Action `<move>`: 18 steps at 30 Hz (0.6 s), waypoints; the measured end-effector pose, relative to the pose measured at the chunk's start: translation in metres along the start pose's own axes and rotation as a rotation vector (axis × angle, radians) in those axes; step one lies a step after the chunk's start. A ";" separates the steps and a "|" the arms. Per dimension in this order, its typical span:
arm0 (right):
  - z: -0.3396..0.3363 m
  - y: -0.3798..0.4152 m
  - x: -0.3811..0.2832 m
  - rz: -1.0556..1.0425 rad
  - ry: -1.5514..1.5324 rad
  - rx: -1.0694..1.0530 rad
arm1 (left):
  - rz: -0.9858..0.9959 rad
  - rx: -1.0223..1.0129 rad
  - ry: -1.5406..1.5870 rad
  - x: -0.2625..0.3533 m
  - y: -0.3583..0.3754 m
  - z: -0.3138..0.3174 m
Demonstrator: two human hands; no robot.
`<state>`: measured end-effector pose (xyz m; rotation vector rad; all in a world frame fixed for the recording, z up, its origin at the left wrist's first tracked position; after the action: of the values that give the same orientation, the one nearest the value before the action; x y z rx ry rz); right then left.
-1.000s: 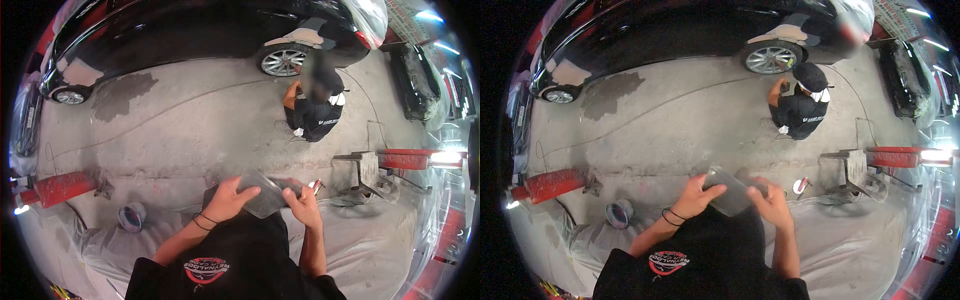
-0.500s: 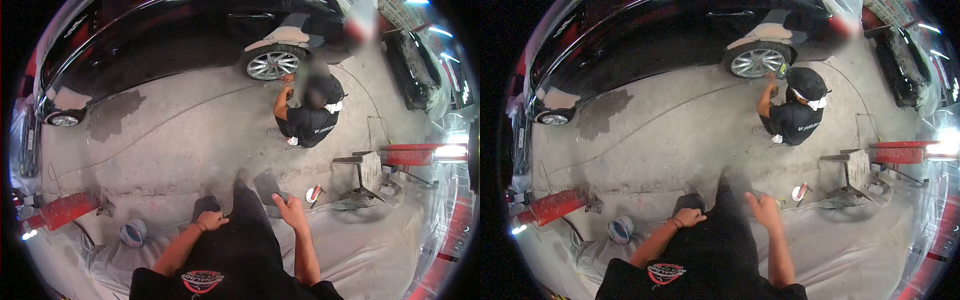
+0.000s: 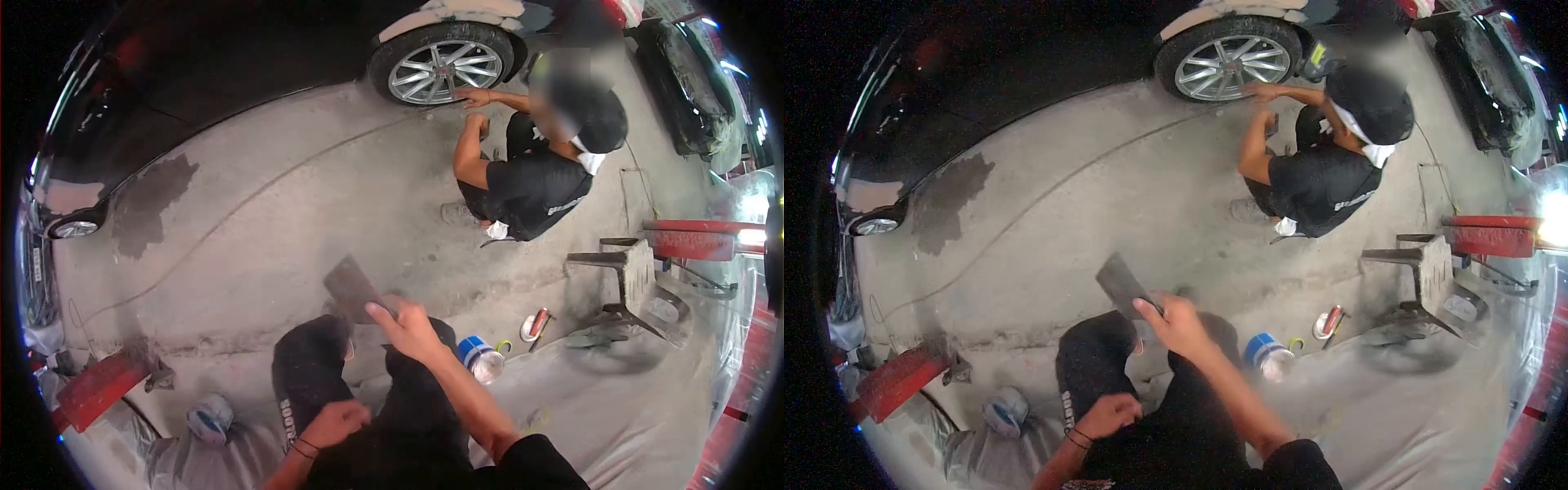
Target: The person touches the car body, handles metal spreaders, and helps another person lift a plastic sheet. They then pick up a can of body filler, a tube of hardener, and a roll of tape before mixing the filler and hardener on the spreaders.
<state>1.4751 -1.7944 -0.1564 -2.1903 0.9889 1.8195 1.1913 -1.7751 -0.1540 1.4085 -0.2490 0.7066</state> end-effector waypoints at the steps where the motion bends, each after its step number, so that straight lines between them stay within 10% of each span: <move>1: 0.009 -0.019 0.018 -0.027 -0.046 -0.032 | 0.076 0.149 0.159 -0.009 -0.034 -0.022; 4: 0.019 -0.070 0.059 0.034 -0.107 -0.161 | 0.422 0.407 0.410 -0.011 -0.130 -0.093; 9: 0.046 -0.117 0.133 -0.031 -0.306 -0.240 | 0.990 0.225 0.454 0.049 -0.251 -0.143; 18: 0.074 -0.153 0.233 -0.162 -0.443 -0.211 | 1.002 -0.104 0.641 0.081 -0.350 -0.141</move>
<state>1.5117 -1.7323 -0.4360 -1.7738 0.5355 2.2690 1.4240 -1.6164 -0.4185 0.8249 -0.4733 1.8849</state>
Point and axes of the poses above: each hand's wrist, its own y-axis away from the middle knuckle, its own z-axis out of the palm, x = y × z, the point moved 4 cm from there along -y, towards the middle knuckle, and after that the axes turned 3 degrees about -z, right-handed, at the moved point
